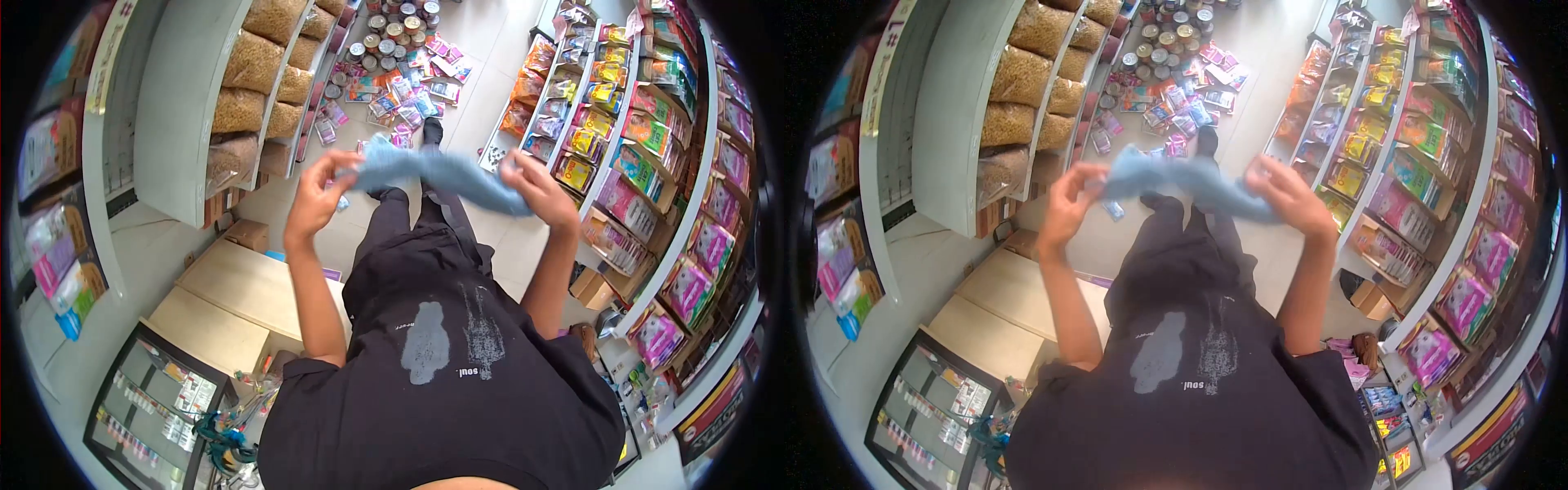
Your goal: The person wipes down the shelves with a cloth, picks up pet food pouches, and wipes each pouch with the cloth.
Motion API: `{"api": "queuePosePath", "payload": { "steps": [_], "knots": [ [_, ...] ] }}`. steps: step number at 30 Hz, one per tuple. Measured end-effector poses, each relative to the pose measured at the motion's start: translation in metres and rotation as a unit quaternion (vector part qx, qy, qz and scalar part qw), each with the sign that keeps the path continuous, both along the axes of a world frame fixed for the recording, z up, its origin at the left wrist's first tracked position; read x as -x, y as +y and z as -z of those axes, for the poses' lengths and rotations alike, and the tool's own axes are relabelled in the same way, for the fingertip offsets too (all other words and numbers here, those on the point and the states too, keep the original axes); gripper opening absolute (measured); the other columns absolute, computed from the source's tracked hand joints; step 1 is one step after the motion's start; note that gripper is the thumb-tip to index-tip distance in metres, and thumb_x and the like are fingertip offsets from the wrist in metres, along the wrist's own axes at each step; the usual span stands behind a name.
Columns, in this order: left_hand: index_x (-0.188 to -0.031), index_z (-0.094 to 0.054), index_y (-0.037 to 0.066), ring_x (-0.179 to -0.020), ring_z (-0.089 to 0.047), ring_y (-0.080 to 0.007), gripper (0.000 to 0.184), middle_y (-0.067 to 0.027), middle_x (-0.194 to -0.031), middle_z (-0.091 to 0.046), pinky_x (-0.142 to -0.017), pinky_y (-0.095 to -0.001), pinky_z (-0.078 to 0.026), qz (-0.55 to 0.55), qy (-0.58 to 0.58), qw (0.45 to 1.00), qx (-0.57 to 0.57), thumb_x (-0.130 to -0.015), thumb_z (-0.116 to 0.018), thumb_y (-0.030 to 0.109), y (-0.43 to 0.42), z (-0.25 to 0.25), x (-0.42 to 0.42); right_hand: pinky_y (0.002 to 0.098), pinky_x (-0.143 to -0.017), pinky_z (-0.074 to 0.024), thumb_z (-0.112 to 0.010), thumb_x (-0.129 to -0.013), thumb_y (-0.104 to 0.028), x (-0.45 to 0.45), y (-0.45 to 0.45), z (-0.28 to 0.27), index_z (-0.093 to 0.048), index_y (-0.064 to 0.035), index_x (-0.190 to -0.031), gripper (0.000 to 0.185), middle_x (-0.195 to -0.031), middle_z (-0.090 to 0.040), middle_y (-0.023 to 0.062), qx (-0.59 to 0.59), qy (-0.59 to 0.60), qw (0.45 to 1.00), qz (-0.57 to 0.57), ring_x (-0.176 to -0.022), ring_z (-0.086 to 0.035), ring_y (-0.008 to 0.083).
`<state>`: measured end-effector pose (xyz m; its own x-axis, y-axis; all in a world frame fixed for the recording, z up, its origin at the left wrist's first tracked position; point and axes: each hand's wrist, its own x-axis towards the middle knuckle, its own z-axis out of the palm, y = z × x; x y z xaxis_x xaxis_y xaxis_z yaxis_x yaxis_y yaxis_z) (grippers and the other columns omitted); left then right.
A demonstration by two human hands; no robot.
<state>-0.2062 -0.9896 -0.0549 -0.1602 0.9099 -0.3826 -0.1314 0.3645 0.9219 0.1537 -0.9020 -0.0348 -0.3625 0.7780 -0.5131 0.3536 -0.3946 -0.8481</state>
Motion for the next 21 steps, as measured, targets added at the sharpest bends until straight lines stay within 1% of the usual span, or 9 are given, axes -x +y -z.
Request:
{"api": "queuePosePath", "payload": {
  "steps": [4,5,6,9,11,14,15,19,21],
  "knots": [
    [-0.125,-0.061,0.005,-0.085,-0.055,-0.0087,0.037,-0.0067,-0.106,-0.064,-0.073,-0.0203,-0.045,0.129,-0.049,0.989,0.050,-0.089,-0.062,-0.003,0.032,0.017,0.008,0.0196,-0.075,-0.0395,-0.056,-0.103,-0.029,-0.023,0.063,0.014,-0.057,-0.0096,-0.104,0.019,-0.099,-0.061,0.0017,0.046,0.042,0.995,-0.080,-0.078,-0.049,0.0084],
    [-0.125,-0.061,0.005,-0.085,-0.055,-0.0087,0.037,-0.0067,-0.106,-0.064,-0.073,-0.0203,-0.045,0.129,-0.047,0.989,0.054,-0.089,-0.062,-0.003,0.043,0.023,0.002,0.0203,-0.073,-0.0402,-0.056,-0.103,-0.029,-0.014,0.077,0.024,-0.057,-0.0091,-0.104,0.020,-0.100,-0.063,0.0033,0.040,0.012,0.999,-0.002,-0.077,-0.050,0.0092],
    [-0.125,-0.061,0.005,-0.085,-0.055,-0.0090,0.037,-0.0067,-0.106,-0.064,-0.073,-0.0207,-0.046,0.091,-0.016,0.994,0.057,-0.089,-0.061,-0.003,0.057,0.032,-0.006,0.0210,-0.071,-0.0409,-0.056,-0.103,-0.029,0.001,0.089,0.037,-0.057,-0.0086,-0.104,0.021,-0.100,-0.064,0.0049,0.035,-0.018,0.996,0.077,-0.076,-0.050,0.0099],
    [-0.125,-0.061,0.004,-0.086,-0.057,-0.0099,0.036,-0.0069,-0.106,-0.065,-0.074,-0.0219,-0.047,-0.030,0.079,0.994,0.071,-0.090,-0.061,-0.003,0.091,0.059,-0.043,0.0221,-0.066,-0.0422,-0.057,-0.103,-0.028,0.020,0.115,0.074,-0.059,-0.0068,-0.106,0.022,-0.097,-0.066,0.0077,0.046,0.056,0.990,0.118,-0.074,-0.052,0.0112],
    [-0.125,-0.061,0.004,-0.085,-0.058,-0.0104,0.036,-0.0074,-0.106,-0.065,-0.074,-0.0222,-0.048,-0.058,0.093,0.992,0.069,-0.090,-0.061,-0.003,0.102,0.061,-0.076,0.0231,-0.062,-0.0428,-0.059,-0.102,-0.026,0.037,0.121,0.092,-0.060,-0.0059,-0.110,0.022,-0.093,-0.067,0.0086,-0.033,0.056,0.995,0.071,-0.072,-0.053,0.0103],
    [-0.126,-0.060,0.003,-0.084,-0.059,-0.0117,0.036,-0.0088,-0.106,-0.066,-0.074,-0.0231,-0.049,-0.149,0.133,0.980,0.009,-0.090,-0.060,-0.002,0.128,0.059,-0.128,0.0231,-0.065,-0.0450,-0.067,-0.097,-0.019,0.070,0.118,0.083,-0.063,-0.0033,-0.113,0.023,-0.096,-0.069,0.0075,-0.014,0.006,1.000,0.016,-0.074,-0.057,0.0097],
    [-0.126,-0.060,0.003,-0.084,-0.059,-0.0117,0.036,-0.0088,-0.106,-0.066,-0.074,-0.0231,-0.049,-0.153,0.133,0.979,0.010,-0.090,-0.060,-0.002,0.135,0.058,-0.141,0.0231,-0.065,-0.0450,-0.067,-0.097,-0.019,0.076,0.117,0.083,-0.063,-0.0033,-0.113,0.023,-0.096,-0.069,0.0075,-0.014,0.007,1.000,0.012,-0.074,-0.057,0.0097],
    [-0.126,-0.059,0.002,-0.089,-0.065,-0.0154,0.036,-0.0143,-0.113,-0.067,-0.078,-0.0239,-0.051,-0.205,0.078,0.976,0.008,-0.091,-0.059,-0.002,0.141,0.047,-0.177,0.0232,-0.068,-0.0473,-0.071,-0.091,-0.012,0.093,0.092,0.096,-0.064,-0.0008,-0.118,0.030,-0.095,-0.069,0.0061,-0.056,0.125,0.979,0.149,-0.076,-0.058,0.0108],
    [-0.127,-0.059,0.001,-0.092,-0.065,-0.0162,0.036,-0.0155,-0.114,-0.068,-0.080,-0.0237,-0.051,-0.205,0.078,0.976,0.015,-0.091,-0.058,-0.002,0.141,0.045,-0.178,0.0232,-0.069,-0.0476,-0.071,-0.090,-0.010,0.086,0.089,0.097,-0.064,-0.0003,-0.119,0.032,-0.095,-0.068,0.0060,-0.070,0.126,0.983,0.116,-0.076,-0.058,0.0108]
  ]
}}
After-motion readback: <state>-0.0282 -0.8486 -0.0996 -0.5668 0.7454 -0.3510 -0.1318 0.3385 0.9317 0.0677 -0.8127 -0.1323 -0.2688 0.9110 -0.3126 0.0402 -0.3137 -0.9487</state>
